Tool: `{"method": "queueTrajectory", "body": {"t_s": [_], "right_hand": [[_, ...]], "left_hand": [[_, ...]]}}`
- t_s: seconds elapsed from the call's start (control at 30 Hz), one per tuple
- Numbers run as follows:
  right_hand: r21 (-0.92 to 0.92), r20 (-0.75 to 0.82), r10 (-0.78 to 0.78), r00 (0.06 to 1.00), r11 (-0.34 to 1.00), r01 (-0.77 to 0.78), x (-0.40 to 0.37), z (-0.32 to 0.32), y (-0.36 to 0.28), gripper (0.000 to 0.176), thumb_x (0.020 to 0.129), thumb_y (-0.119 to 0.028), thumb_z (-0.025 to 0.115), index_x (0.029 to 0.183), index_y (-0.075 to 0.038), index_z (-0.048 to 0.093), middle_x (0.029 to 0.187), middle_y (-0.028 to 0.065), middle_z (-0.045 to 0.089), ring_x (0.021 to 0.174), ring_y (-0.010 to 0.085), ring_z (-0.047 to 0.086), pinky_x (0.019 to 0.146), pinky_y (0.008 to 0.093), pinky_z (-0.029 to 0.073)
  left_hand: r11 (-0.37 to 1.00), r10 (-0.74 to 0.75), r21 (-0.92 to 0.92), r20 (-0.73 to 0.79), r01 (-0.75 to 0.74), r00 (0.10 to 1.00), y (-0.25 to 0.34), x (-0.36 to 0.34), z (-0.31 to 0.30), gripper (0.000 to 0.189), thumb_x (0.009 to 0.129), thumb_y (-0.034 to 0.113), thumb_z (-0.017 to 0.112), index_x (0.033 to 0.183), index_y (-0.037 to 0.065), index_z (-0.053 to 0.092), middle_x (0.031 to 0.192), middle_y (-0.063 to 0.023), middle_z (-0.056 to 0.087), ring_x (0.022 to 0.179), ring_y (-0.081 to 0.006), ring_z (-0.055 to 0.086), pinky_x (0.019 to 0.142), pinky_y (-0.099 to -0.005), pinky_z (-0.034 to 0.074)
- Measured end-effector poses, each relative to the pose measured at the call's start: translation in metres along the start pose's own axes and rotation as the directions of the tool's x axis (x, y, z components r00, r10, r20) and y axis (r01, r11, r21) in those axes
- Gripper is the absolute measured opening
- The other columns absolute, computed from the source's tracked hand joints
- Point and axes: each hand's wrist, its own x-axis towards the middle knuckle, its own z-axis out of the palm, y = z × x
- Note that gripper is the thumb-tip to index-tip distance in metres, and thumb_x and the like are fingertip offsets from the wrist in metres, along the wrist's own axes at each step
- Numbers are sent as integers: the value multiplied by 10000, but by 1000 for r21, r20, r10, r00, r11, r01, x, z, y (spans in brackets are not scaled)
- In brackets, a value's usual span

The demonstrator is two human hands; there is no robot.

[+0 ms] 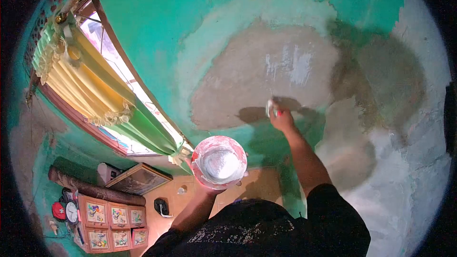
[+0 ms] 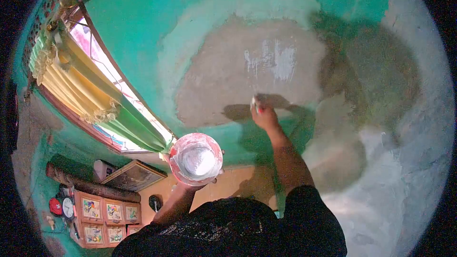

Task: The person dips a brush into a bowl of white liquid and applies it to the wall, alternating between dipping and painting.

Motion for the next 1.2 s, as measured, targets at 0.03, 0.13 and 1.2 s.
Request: {"method": "queueTrajectory", "body": {"t_s": [0.03,0.13,1.2], "right_hand": [[-81,-26,-62,998,995,60,27,-4,-5,390,883,-245,628,1264,-162,623,1005,256,677,963,413,664,818,437,544],[84,-201,-332,922,931,354,79,-51,-55,490,882,-215,623,1360,-159,538,1069,244,675,994,419,657,864,460,532],[29,-522,-527,671,775,631,94,-102,-143,316,875,-56,633,1183,-124,660,1063,201,678,926,357,683,777,385,547]], "left_hand": [[999,21,40,27,-22,999,-4,2,7,1128,604,850,645,1460,176,354,1468,-237,364,1300,-474,413,982,-743,364],[992,16,120,126,-31,992,-3,4,20,1132,591,837,670,1456,177,356,1464,-230,368,1305,-466,408,986,-743,363],[995,-27,95,244,4,969,-14,9,35,1159,569,739,768,1453,123,342,1431,-289,371,1195,-565,474,863,-701,494]]}}
